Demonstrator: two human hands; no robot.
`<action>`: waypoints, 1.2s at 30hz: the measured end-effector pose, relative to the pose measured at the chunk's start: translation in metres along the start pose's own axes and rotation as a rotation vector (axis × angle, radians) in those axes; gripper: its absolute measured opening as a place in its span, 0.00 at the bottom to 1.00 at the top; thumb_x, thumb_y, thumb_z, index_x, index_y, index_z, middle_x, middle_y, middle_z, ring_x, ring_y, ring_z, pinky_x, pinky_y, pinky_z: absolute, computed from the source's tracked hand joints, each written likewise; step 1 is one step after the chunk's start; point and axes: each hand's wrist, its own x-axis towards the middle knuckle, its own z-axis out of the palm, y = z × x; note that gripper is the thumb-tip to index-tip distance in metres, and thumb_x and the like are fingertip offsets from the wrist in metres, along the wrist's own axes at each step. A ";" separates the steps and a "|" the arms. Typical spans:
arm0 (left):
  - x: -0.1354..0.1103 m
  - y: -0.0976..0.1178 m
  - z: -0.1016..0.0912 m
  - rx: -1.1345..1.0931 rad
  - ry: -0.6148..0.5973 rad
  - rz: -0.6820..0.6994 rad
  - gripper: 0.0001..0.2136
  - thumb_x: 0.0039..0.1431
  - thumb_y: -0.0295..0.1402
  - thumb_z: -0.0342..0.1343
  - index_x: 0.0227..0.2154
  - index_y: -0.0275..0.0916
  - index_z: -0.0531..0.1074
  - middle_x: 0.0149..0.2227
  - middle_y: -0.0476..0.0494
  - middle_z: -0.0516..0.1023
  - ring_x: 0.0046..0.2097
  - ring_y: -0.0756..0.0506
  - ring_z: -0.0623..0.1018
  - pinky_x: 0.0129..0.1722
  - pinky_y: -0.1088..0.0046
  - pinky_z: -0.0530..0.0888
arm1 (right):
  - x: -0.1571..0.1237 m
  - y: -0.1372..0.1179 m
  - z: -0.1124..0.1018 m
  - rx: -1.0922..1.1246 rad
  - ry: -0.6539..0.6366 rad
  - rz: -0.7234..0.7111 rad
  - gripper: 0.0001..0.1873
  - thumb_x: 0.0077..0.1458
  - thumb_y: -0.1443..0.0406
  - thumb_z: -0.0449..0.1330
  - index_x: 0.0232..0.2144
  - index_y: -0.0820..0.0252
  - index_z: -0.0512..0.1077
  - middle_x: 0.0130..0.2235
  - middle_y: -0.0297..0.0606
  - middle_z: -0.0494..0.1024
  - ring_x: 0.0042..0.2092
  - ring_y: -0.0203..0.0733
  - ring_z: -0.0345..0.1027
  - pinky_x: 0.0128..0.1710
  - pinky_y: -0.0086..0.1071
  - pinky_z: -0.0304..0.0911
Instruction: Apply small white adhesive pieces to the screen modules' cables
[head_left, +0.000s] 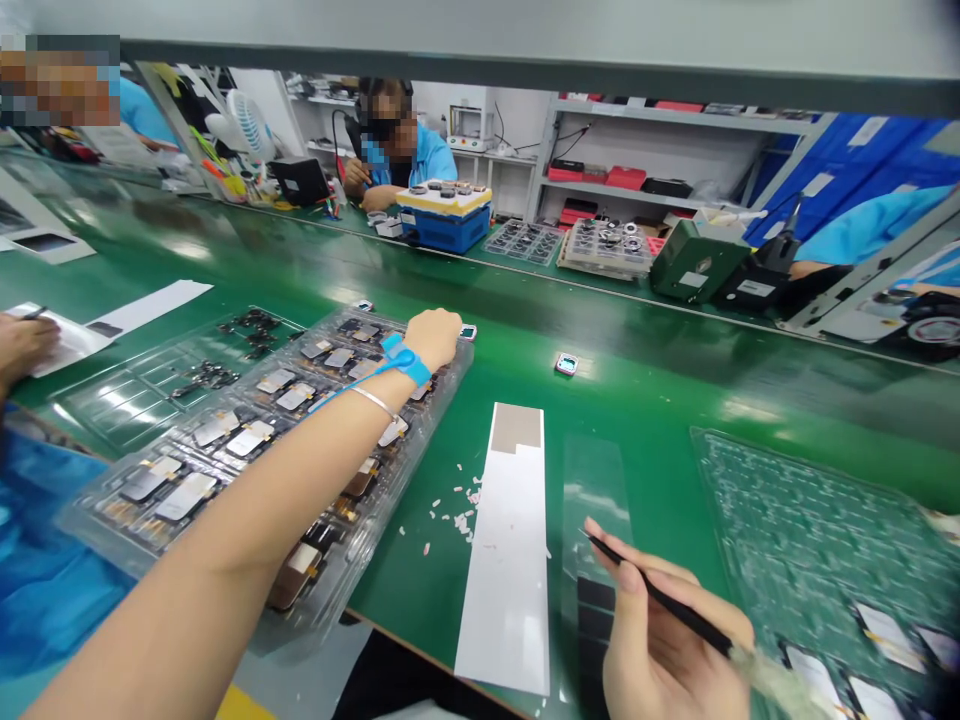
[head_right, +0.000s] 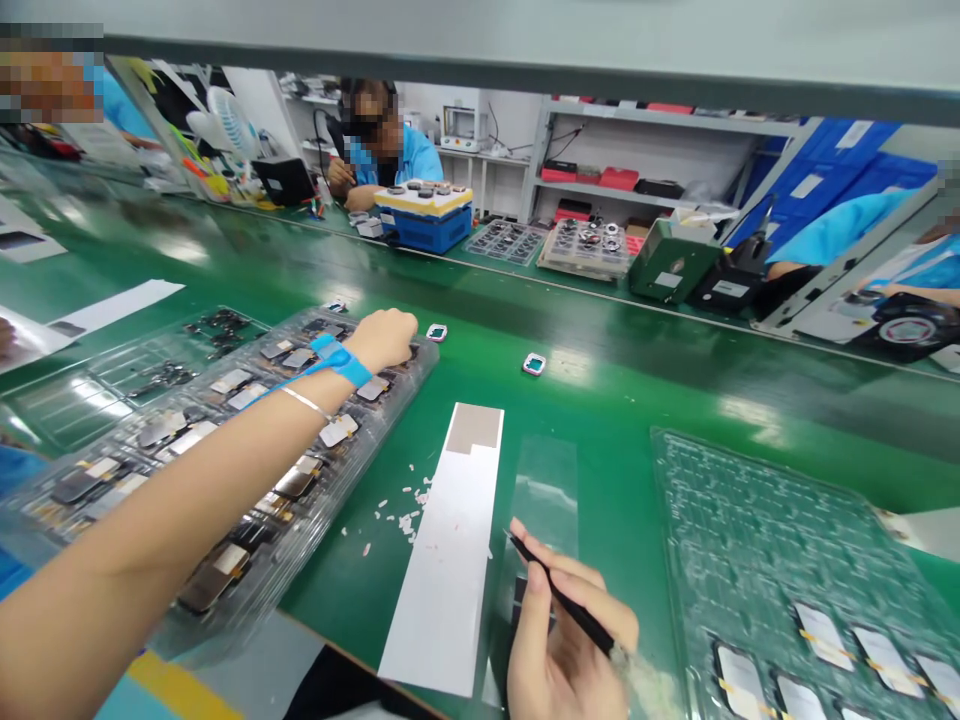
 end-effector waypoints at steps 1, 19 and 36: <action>-0.002 0.000 -0.004 -0.001 0.006 0.020 0.14 0.65 0.36 0.58 0.51 0.36 0.71 0.52 0.38 0.74 0.49 0.39 0.77 0.48 0.55 0.76 | 0.001 -0.001 0.001 0.002 -0.004 0.005 0.13 0.53 0.82 0.60 0.36 0.64 0.67 0.34 0.40 0.78 0.36 0.46 0.79 0.33 0.36 0.80; -0.248 0.042 0.029 -0.977 -0.115 0.326 0.04 0.70 0.31 0.41 0.43 0.45 0.59 0.38 0.47 0.74 0.39 0.47 0.77 0.37 0.75 0.73 | 0.004 -0.023 0.001 -0.171 -0.626 -0.084 0.09 0.59 0.73 0.58 0.41 0.59 0.72 0.34 0.36 0.72 0.32 0.35 0.68 0.27 0.28 0.65; -0.210 0.059 0.096 -1.294 -0.076 0.269 0.06 0.69 0.34 0.48 0.39 0.44 0.70 0.28 0.51 0.73 0.29 0.48 0.73 0.32 0.75 0.68 | 0.008 0.003 0.009 -0.513 -0.762 -0.264 0.10 0.64 0.74 0.53 0.45 0.63 0.71 0.38 0.41 0.78 0.35 0.39 0.74 0.32 0.31 0.69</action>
